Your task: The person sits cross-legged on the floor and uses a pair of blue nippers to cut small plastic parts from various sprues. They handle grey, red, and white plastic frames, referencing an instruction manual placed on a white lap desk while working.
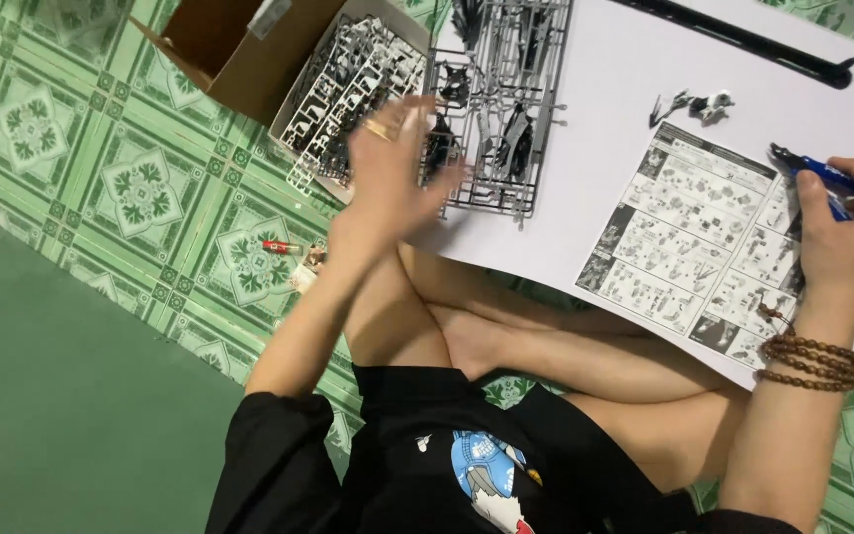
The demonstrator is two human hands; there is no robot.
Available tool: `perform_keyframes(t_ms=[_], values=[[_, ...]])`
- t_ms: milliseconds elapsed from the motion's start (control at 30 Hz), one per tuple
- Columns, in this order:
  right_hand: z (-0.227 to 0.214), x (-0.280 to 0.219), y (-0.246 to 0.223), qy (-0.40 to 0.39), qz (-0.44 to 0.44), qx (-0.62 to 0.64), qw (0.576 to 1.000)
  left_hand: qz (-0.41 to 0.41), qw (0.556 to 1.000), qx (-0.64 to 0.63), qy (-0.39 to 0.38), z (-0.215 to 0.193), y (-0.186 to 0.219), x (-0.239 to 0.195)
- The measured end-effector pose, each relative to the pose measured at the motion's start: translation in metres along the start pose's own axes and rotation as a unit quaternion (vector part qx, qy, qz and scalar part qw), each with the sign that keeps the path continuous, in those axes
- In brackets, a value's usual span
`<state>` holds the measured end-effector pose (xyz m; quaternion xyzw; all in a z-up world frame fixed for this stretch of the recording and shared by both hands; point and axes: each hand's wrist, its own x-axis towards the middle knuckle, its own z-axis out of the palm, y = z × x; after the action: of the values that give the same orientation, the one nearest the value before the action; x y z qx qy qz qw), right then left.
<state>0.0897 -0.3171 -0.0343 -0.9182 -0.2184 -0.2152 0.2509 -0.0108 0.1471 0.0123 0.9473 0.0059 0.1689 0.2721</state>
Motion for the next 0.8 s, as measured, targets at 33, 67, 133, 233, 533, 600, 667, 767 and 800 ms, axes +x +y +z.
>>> perform_keyframes(t_ms=[33, 67, 133, 233, 533, 600, 667, 767, 800], values=[[-0.001, 0.000, 0.002, 0.004, -0.009, -0.034, 0.999, 0.039, 0.990, 0.106, -0.083, 0.004, 0.022, -0.006], [-0.002, 0.001, 0.001, 0.006, -0.007, -0.038, 0.999, 0.042, 0.990, 0.103, -0.083, 0.014, 0.026, -0.008], [-0.002, 0.004, 0.001, 0.013, -0.019, -0.067, 0.998, 0.085, 0.961, 0.157, -0.209, 0.033, 0.036, -0.011], [-0.004, 0.007, -0.003, 0.022, -0.016, -0.056, 0.998, 0.118, 0.967, 0.160, -0.161, 0.037, 0.031, -0.003], [-0.013, 0.018, -0.027, 0.004, 0.072, 0.009, 0.997, 0.201, 0.976, 0.037, -0.080, 0.001, 0.047, 0.007], [-0.011, 0.017, -0.024, 0.004, 0.084, 0.007, 0.996, 0.183, 0.973, 0.081, -0.118, 0.012, 0.036, 0.004], [-0.008, 0.018, -0.021, 0.007, 0.092, 0.004, 0.996, 0.166, 0.967, 0.124, -0.149, 0.014, 0.034, 0.003], [-0.001, 0.010, -0.008, 0.014, 0.102, 0.001, 0.995, 0.193, 0.967, 0.103, -0.128, 0.012, 0.041, 0.002], [0.003, 0.009, 0.001, 0.030, 0.083, 0.050, 0.995, 0.170, 0.966, 0.115, -0.160, 0.015, 0.038, 0.003]])
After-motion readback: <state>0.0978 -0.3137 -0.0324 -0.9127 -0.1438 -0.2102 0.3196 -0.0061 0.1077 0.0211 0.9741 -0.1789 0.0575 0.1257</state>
